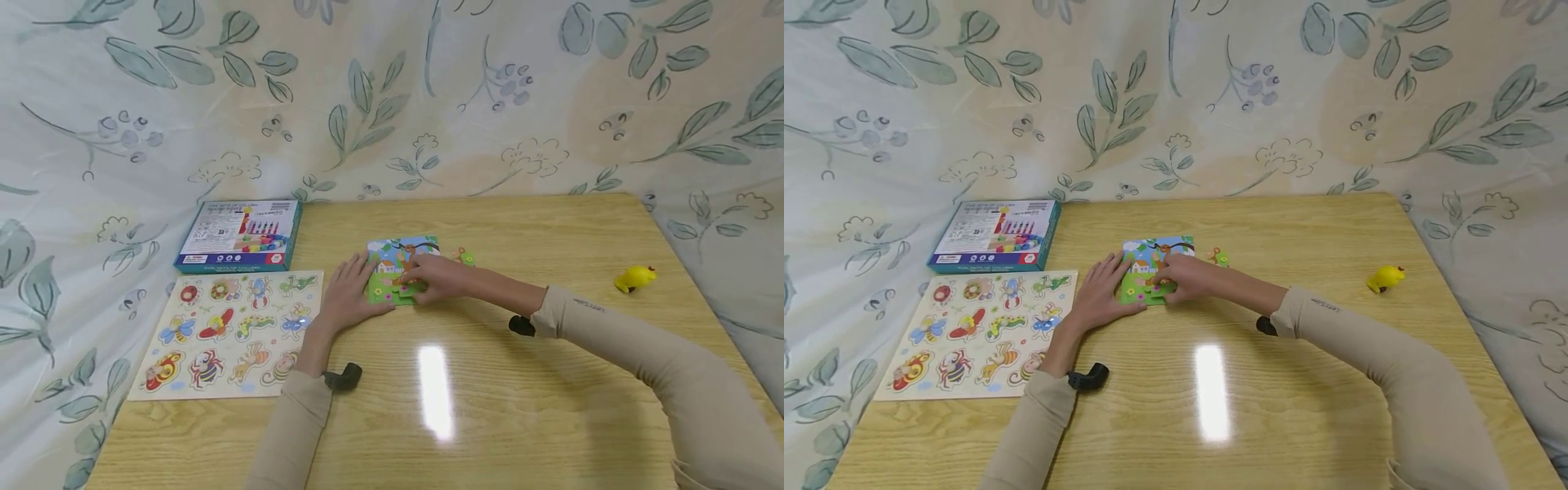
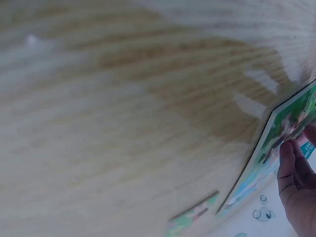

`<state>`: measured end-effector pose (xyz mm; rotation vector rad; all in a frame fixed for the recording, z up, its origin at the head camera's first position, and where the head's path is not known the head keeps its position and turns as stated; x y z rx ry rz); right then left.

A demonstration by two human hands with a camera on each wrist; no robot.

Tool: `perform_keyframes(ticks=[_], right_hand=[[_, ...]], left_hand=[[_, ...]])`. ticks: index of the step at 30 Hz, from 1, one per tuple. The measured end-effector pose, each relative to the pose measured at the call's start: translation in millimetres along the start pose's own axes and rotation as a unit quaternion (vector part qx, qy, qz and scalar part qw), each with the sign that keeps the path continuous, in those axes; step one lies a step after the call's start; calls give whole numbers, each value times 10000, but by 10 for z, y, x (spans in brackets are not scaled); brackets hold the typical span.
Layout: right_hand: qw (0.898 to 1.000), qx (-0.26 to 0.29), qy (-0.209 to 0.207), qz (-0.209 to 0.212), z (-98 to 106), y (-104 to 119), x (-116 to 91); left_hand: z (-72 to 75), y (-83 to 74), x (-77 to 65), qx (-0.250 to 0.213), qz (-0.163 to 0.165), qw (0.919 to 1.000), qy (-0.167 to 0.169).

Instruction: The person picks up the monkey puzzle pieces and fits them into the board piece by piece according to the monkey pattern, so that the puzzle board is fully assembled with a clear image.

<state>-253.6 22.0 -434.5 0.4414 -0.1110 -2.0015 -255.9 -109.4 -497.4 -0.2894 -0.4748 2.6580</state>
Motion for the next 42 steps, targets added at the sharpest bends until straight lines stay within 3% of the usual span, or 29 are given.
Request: perform_keyframes(ticks=[18,26,36,39,42], right_hand=[[9917,-1199,375,270,-25,128,72],[9896,-1255,622,325,-29,155,92],[9866,-1376,881,-29,-104,190,121],[9879,-1328,796,-104,-110,185,89],[9923,-1176,350,-139,-58,146,4]], left_hand=[[5,-10,-6,72,-50,10000,-6],[25,-32,-18,78,-75,9999,2],[34,-19,-8,37,-113,9999,-30],[31,-16,-3,55,-90,9999,-9],[11,-15,0,79,-54,9999,31]])
Point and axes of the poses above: each hand's wrist, its own x-axis towards the middle knuckle, its own z-axis out of the back of the hand, y = z × x, the point moved 9 cm from there along x, towards the middle knuckle, and after that the axes turned 15 degrees about y, right-handed, at the moved point
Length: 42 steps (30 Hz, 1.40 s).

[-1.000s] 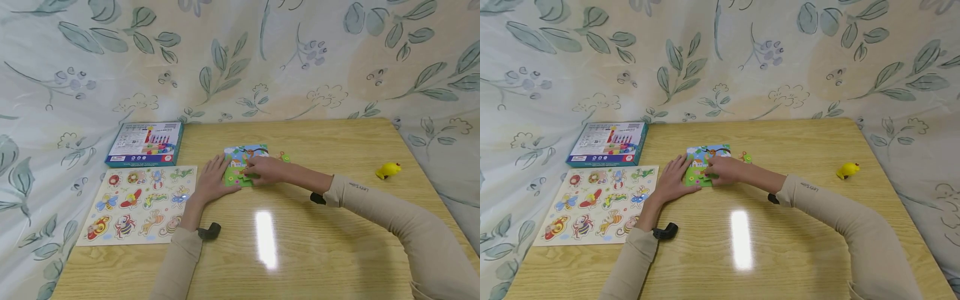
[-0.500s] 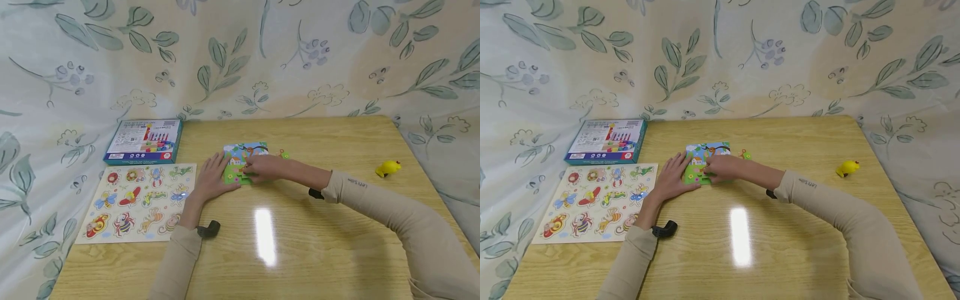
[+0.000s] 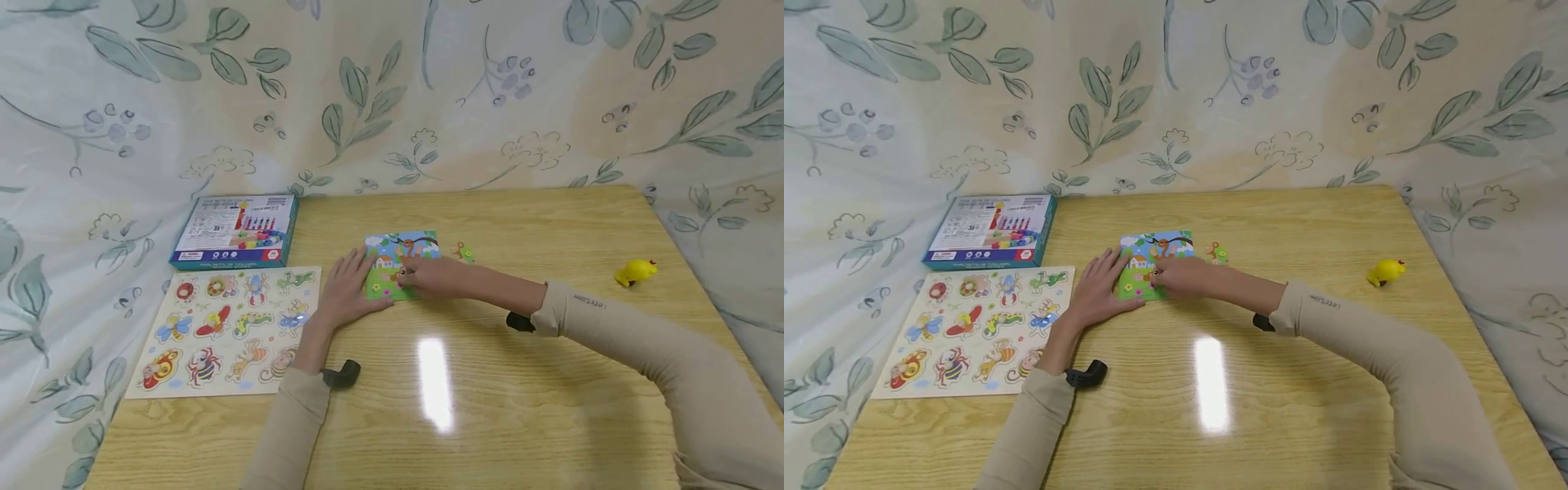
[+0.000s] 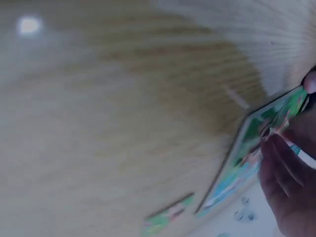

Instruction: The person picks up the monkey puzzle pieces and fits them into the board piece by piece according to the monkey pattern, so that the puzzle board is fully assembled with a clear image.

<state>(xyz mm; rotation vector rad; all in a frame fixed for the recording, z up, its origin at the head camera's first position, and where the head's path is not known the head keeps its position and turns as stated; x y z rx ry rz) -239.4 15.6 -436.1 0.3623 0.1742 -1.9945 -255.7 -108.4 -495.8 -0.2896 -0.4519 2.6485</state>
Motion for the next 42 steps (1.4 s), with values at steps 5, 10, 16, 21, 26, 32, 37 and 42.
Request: perform_keyframes(ticks=[5,10,16,21,26,32,37,42], right_hand=[[9920,578,-615,-935,49,-339,-284],[9740,1130,-380,-1926,-109,-790,-562],[9677,1309,-269,-2138,-221,-951,-744],[9680,1202,-185,-2196,-205,-977,-776],[9692,1129,-84,-2186,-190,-1006,-804],[9671,1174,75,-2257,-197,-1056,-818],[9662,1220,141,-2266,-182,-1057,-817],[9687,1146,34,-2202,-144,-1033,-815]], left_hand=[[-35,-2,7,16,-9,10000,14],[-8,5,-8,-18,-29,10000,-19],[6,4,-18,-78,-45,9999,-52],[23,-1,-20,-78,-39,9999,-75],[13,-6,-11,-5,-6,10000,-36],[7,-9,-8,-14,-14,10000,-64],[6,-1,-6,-37,9,10000,-40],[-1,5,-4,-49,6,10000,-53]])
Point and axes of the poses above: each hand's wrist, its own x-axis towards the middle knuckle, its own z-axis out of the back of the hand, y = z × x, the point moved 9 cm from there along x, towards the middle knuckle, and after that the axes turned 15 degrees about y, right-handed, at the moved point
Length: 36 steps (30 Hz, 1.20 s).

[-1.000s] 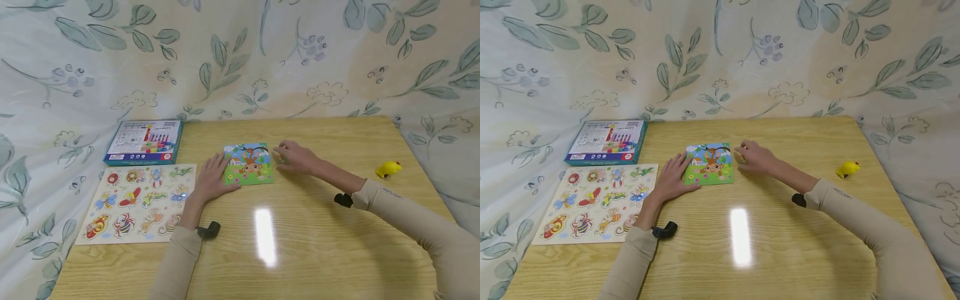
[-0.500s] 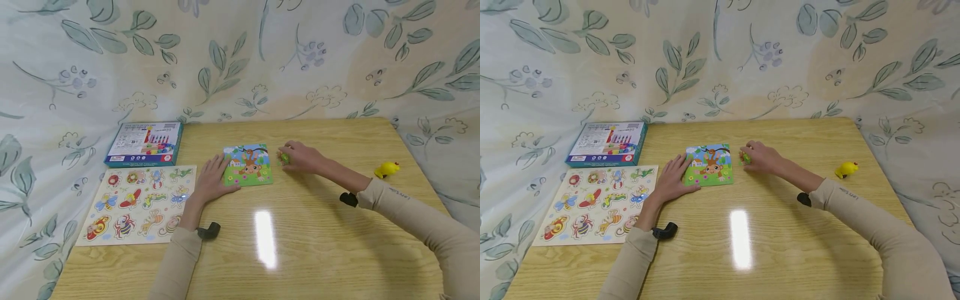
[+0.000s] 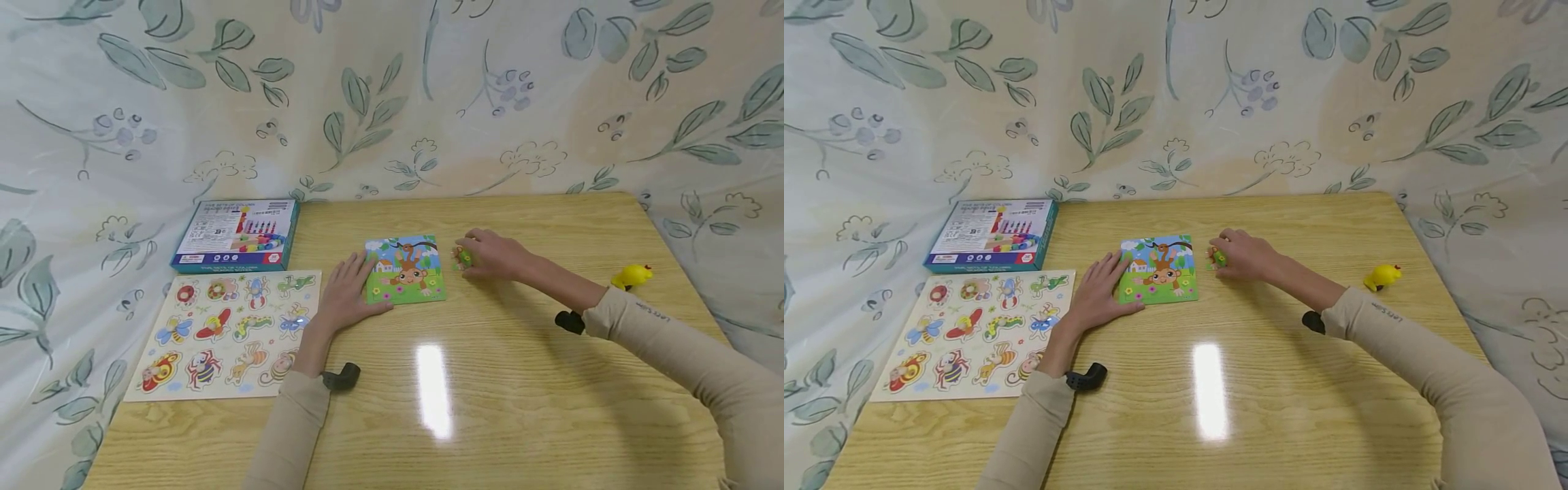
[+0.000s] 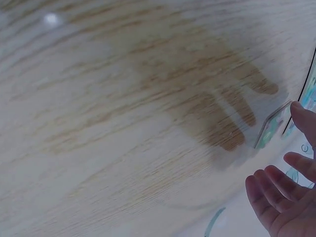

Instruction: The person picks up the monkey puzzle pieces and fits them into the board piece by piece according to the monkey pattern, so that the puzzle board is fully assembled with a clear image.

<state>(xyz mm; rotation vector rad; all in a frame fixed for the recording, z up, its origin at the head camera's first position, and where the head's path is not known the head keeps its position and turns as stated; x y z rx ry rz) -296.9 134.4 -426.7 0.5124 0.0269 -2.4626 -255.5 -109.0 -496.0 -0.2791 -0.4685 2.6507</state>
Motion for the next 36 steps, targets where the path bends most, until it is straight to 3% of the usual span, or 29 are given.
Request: perform_keyframes(ticks=[6,13,24,29,33,36], right_hand=[[9999,-64,41,67,10,24,19],[9988,21,449,206,-39,-8,169],[9896,-359,1162,763,2,135,299],[9850,-156,1427,962,-7,143,347],[9836,261,1389,1117,-34,62,390],[9858,477,990,1270,-37,52,368]], left_hand=[[-11,7,-3,-5,6,10000,37],[-4,4,-17,-18,21,9999,113],[27,-4,-18,6,-4,10000,56],[44,6,-24,-44,56,9999,94],[39,4,-15,-29,34,10000,64],[25,-4,-10,6,22,10000,90]])
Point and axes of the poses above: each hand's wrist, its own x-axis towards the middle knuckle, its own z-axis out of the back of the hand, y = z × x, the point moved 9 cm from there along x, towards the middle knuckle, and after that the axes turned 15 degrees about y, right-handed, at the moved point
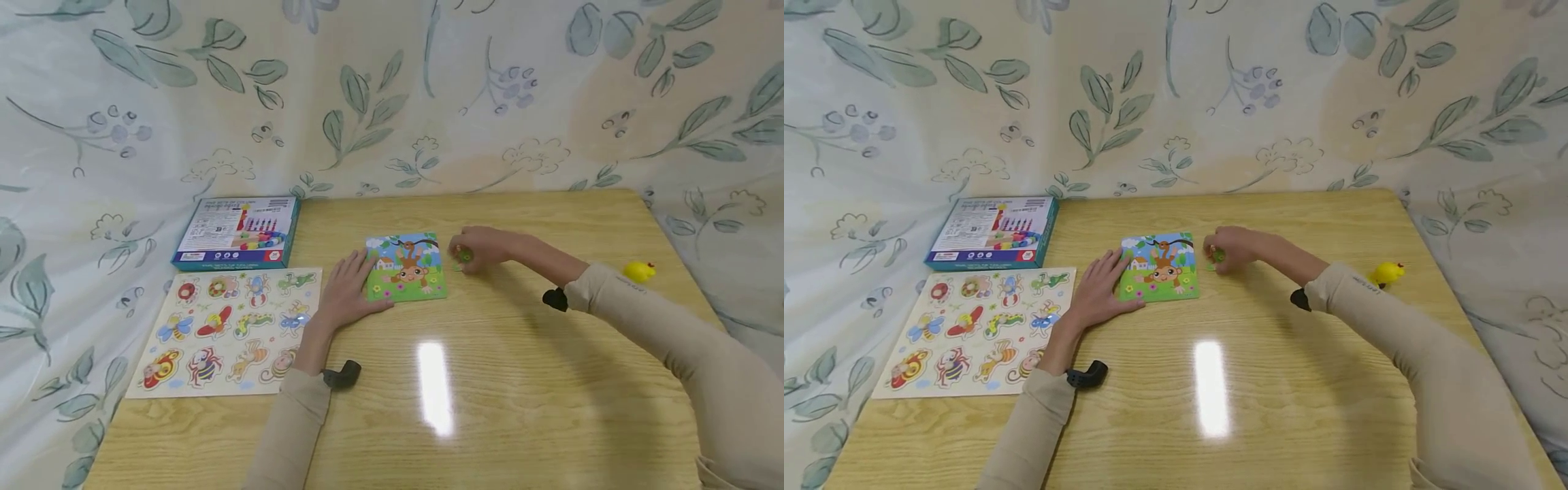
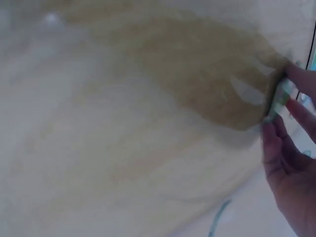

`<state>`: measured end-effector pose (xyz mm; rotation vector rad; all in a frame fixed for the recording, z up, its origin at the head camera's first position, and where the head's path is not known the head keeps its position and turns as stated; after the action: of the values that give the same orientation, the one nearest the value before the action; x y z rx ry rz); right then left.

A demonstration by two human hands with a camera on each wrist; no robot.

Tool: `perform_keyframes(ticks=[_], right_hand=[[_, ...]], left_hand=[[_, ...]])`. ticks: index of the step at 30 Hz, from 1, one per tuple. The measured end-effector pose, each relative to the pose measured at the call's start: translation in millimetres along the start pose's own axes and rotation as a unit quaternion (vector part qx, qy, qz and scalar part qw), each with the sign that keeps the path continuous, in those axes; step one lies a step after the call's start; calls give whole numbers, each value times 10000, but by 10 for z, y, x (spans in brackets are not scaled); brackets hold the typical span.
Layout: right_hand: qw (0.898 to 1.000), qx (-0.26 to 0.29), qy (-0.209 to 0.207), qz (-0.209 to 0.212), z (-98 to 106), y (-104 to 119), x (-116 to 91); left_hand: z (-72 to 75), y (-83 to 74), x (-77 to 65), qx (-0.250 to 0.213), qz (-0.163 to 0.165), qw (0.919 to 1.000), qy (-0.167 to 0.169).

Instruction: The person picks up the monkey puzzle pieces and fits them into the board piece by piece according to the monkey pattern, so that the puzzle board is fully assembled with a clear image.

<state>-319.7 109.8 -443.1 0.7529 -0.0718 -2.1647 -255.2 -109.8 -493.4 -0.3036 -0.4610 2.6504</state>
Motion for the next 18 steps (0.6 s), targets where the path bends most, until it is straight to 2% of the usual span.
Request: perform_keyframes(ticks=[3,6,11,18], right_hand=[[9982,151,-550,157,-2,102,-54],[9948,303,-833,508,-22,327,-80],[9908,20,-840,1058,-77,694,-62],[9855,-751,-980,1163,-130,807,-4]], left_hand=[[6,-12,-17,-37,2,10000,48],[27,-8,-42,-55,33,10000,38],[39,1,-42,-7,16,10000,-32],[-2,-6,-11,-32,-50,10000,-44]])
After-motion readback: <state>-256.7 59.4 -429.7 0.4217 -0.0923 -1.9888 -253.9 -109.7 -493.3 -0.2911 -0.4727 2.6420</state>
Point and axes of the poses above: each hand's wrist, its own x-axis towards the middle knuckle, its own z-axis out of the back of the hand, y = z × x, the point moved 9 cm from there along x, towards the middle knuckle, and after that the axes turned 15 degrees about y, right-handed, at the moved point
